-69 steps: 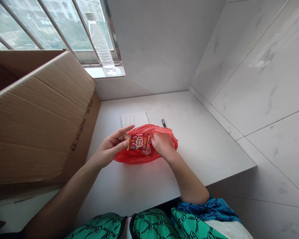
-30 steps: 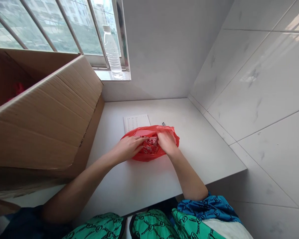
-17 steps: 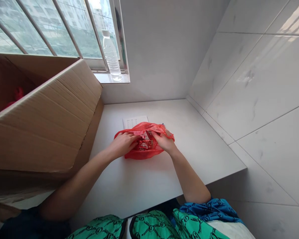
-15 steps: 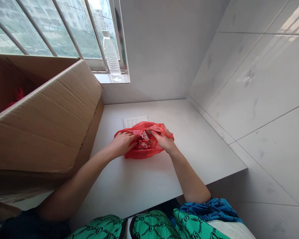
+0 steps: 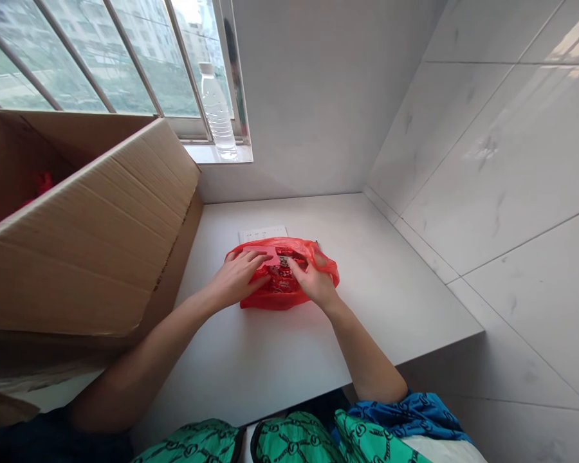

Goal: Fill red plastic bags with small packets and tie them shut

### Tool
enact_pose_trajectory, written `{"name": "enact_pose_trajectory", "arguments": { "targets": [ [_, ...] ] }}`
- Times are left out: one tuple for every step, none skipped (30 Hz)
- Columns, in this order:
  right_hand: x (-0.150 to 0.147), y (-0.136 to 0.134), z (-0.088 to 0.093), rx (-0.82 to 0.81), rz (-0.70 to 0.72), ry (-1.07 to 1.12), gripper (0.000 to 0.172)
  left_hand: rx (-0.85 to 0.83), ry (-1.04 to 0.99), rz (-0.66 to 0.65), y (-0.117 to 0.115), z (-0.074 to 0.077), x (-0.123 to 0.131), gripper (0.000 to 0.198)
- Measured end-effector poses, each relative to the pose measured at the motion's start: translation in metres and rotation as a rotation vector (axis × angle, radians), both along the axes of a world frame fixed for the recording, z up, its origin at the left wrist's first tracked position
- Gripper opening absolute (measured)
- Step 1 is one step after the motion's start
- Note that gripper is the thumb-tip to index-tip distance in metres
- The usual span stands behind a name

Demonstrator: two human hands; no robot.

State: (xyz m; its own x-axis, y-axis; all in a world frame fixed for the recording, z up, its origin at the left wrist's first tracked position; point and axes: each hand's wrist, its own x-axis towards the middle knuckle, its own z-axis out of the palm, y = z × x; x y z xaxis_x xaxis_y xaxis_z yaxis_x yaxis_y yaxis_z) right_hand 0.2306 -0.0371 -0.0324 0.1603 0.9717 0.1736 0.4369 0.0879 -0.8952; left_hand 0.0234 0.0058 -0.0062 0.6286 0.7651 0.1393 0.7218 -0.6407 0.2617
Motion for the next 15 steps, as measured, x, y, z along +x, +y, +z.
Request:
{"name": "enact_pose_trajectory", "arguments": {
  "targets": [
    [-0.002, 0.0, 0.001, -0.036, 0.051, 0.123, 0.03, -0.046, -0.073, 0.0, -0.001, 0.002, 0.001, 0.033],
    [-0.005, 0.0, 0.003, -0.077, 0.102, 0.271, 0.031, -0.104, -0.142, -0.003, -0.003, 0.004, 0.002, 0.031],
    [-0.008, -0.001, 0.004, -0.106, 0.152, 0.415, 0.032, -0.164, -0.204, -0.005, -0.004, 0.006, 0.003, 0.031],
    [-0.01, -0.001, 0.006, -0.115, 0.203, 0.521, 0.033, -0.213, -0.262, -0.001, -0.005, 0.007, 0.003, 0.033],
    [-0.012, -0.002, 0.008, -0.12, 0.246, 0.592, 0.033, -0.25, -0.318, 0.004, -0.006, 0.008, 0.002, 0.035],
    [-0.013, -0.003, 0.01, -0.126, 0.274, 0.63, 0.033, -0.278, -0.373, 0.008, -0.007, 0.008, 0.001, 0.036],
    [-0.014, -0.004, 0.011, -0.132, 0.285, 0.645, 0.034, -0.302, -0.424, 0.012, -0.008, 0.008, 0.0, 0.035],
    [-0.013, -0.006, 0.012, -0.14, 0.288, 0.645, 0.035, -0.329, -0.468, 0.015, -0.008, 0.008, -0.002, 0.035],
    [-0.012, -0.008, 0.012, -0.146, 0.288, 0.64, 0.037, -0.359, -0.501, 0.018, -0.008, 0.008, -0.003, 0.035],
    [-0.011, -0.009, 0.011, -0.154, 0.289, 0.633, 0.039, -0.387, -0.522, 0.022, -0.008, 0.008, -0.005, 0.036],
    [-0.01, -0.01, 0.01, -0.165, 0.289, 0.626, 0.04, -0.407, -0.533, 0.025, -0.009, 0.008, -0.007, 0.038],
    [-0.009, -0.011, 0.009, -0.178, 0.288, 0.617, 0.04, -0.42, -0.537, 0.027, -0.009, 0.009, -0.008, 0.04],
    [-0.008, -0.011, 0.007, -0.191, 0.283, 0.605, 0.041, -0.427, -0.538, 0.027, -0.01, 0.009, -0.009, 0.041],
    [-0.007, -0.012, 0.006, -0.203, 0.275, 0.593, 0.041, -0.43, -0.541, 0.026, -0.01, 0.01, -0.009, 0.041],
    [-0.006, -0.012, 0.005, -0.211, 0.267, 0.583, 0.042, -0.429, -0.543, 0.025, -0.011, 0.011, -0.009, 0.041]
  ]
}}
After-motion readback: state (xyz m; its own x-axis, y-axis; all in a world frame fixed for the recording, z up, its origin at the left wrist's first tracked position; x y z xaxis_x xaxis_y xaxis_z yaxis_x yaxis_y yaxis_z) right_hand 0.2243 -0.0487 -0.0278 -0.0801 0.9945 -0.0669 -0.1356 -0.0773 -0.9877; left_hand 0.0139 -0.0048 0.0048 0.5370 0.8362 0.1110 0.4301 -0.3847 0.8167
